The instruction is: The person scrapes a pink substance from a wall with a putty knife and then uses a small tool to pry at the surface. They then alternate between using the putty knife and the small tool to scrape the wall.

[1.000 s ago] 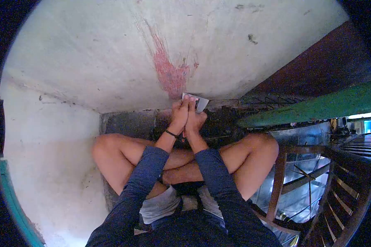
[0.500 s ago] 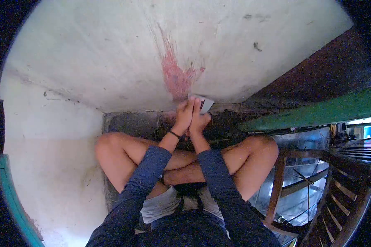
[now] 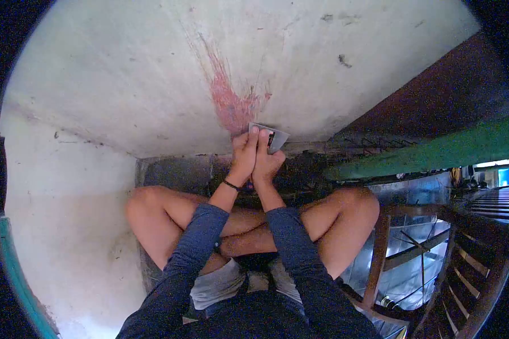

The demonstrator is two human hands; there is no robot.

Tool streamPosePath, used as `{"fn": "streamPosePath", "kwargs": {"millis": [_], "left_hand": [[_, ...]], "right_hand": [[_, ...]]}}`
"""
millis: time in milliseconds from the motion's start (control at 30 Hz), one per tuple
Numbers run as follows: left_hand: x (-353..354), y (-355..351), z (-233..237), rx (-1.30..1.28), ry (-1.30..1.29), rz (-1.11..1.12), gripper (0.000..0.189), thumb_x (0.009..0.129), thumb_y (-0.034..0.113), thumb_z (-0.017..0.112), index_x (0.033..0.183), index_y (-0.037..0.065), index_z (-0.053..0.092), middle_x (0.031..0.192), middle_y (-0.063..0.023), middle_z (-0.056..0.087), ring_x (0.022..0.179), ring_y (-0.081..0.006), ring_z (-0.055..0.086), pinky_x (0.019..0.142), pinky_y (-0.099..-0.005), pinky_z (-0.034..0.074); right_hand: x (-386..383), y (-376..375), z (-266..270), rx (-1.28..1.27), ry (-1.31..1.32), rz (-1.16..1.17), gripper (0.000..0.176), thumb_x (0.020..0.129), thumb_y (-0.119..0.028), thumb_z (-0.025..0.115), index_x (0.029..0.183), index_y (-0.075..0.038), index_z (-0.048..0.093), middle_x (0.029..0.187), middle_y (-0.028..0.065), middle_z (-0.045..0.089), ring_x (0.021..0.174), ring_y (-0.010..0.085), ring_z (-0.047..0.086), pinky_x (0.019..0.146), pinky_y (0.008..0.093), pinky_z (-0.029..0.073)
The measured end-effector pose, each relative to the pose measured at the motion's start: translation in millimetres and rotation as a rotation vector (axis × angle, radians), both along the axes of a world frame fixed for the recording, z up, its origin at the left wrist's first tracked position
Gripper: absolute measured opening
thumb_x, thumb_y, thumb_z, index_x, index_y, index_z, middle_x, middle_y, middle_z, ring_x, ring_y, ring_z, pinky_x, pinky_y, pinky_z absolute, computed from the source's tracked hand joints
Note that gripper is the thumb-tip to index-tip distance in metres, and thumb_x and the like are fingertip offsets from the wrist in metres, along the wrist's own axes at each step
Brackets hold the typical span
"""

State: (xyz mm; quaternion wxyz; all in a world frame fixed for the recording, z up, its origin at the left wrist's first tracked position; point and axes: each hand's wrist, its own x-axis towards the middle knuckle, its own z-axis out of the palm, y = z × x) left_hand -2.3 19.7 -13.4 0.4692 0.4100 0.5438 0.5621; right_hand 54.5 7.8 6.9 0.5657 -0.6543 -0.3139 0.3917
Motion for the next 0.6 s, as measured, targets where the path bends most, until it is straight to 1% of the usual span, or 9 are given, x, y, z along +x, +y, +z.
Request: {"fn": "streamPosePath", "kwargs": {"millis": [33, 100, 133, 167, 233, 333, 433, 533, 600], "left_hand": [[-2, -4, 0, -0.003, 0.048, -0.004, 0.047, 0.097, 0.041, 0.050, 0.083, 0.000, 0.067, 0.074, 0.0003, 0.061, 0.069, -0.0094, 0.051, 0.063, -0.0291, 0.045], [6, -18, -33, -0.081, -0.007, 0.041, 0.051, 0.096, 0.043, 0.050, 0.079, -0.003, 0.064, 0.066, -0.0042, 0.059, 0.065, -0.0106, 0.049, 0.060, -0.0329, 0.044], [7, -13, -36, -0.093, -0.034, 0.068, 0.053, 0.095, 0.044, 0.050, 0.077, -0.004, 0.062, 0.063, -0.0065, 0.057, 0.063, -0.0113, 0.047, 0.058, -0.0347, 0.043], [6, -14, -40, -0.091, -0.020, 0.066, 0.053, 0.095, 0.044, 0.050, 0.077, -0.004, 0.062, 0.062, -0.0064, 0.057, 0.062, -0.0113, 0.047, 0.058, -0.0349, 0.043], [7, -11, -34, -0.078, -0.001, 0.057, 0.053, 0.095, 0.044, 0.050, 0.076, -0.004, 0.062, 0.061, -0.0064, 0.056, 0.062, -0.0115, 0.047, 0.057, -0.0352, 0.043], [6, -15, -18, -0.053, 0.035, 0.036, 0.047, 0.096, 0.043, 0.051, 0.086, 0.000, 0.068, 0.077, 0.0001, 0.063, 0.071, -0.0100, 0.053, 0.063, -0.0296, 0.045], [-1, -10, -2, -0.083, -0.009, -0.064, 0.047, 0.096, 0.043, 0.052, 0.087, 0.000, 0.068, 0.076, 0.0002, 0.063, 0.070, -0.0096, 0.053, 0.064, -0.0289, 0.046], [3, -8, 9, 0.034, 0.006, -0.012, 0.046, 0.098, 0.038, 0.050, 0.088, -0.003, 0.069, 0.072, -0.0017, 0.064, 0.067, -0.0074, 0.051, 0.060, -0.0283, 0.045], [5, -14, 12, -0.028, -0.062, -0.010, 0.046, 0.096, 0.041, 0.051, 0.089, -0.001, 0.069, 0.075, -0.0005, 0.064, 0.069, -0.0082, 0.052, 0.063, -0.0278, 0.045]], "right_hand": [[0, 3, -7, -0.008, 0.011, 0.007, 0.056, 0.081, -0.051, 0.069, 0.078, 0.005, 0.067, 0.071, 0.0110, 0.067, 0.064, 0.0190, 0.062, 0.063, 0.0365, 0.049], [0, -10, -22, -0.066, 0.031, -0.010, 0.057, 0.080, -0.051, 0.069, 0.078, 0.005, 0.067, 0.072, 0.0115, 0.068, 0.065, 0.0198, 0.062, 0.063, 0.0371, 0.049], [-1, -9, -25, -0.087, 0.035, -0.025, 0.057, 0.080, -0.051, 0.070, 0.078, 0.006, 0.067, 0.072, 0.0117, 0.068, 0.065, 0.0202, 0.062, 0.063, 0.0373, 0.049], [0, -14, -31, -0.116, 0.037, -0.045, 0.057, 0.080, -0.051, 0.070, 0.079, 0.006, 0.067, 0.073, 0.0120, 0.068, 0.065, 0.0206, 0.062, 0.064, 0.0375, 0.049], [-1, -18, -22, -0.114, 0.042, -0.057, 0.056, 0.080, -0.050, 0.070, 0.079, 0.006, 0.067, 0.074, 0.0126, 0.068, 0.066, 0.0207, 0.062, 0.064, 0.0373, 0.049], [-1, -9, -7, -0.111, 0.024, -0.058, 0.055, 0.080, -0.049, 0.071, 0.079, 0.006, 0.066, 0.074, 0.0124, 0.068, 0.066, 0.0202, 0.062, 0.064, 0.0367, 0.049], [3, -10, -13, -0.135, 0.039, -0.047, 0.054, 0.080, -0.049, 0.071, 0.077, 0.005, 0.065, 0.073, 0.0109, 0.067, 0.065, 0.0192, 0.060, 0.064, 0.0361, 0.048], [1, -4, -15, -0.079, 0.103, -0.034, 0.054, 0.080, -0.049, 0.071, 0.076, 0.004, 0.064, 0.071, 0.0094, 0.065, 0.065, 0.0184, 0.059, 0.063, 0.0359, 0.048], [3, -11, -16, -0.078, 0.089, -0.022, 0.053, 0.081, -0.049, 0.070, 0.077, 0.004, 0.065, 0.072, 0.0092, 0.066, 0.065, 0.0179, 0.060, 0.062, 0.0353, 0.048]]}}
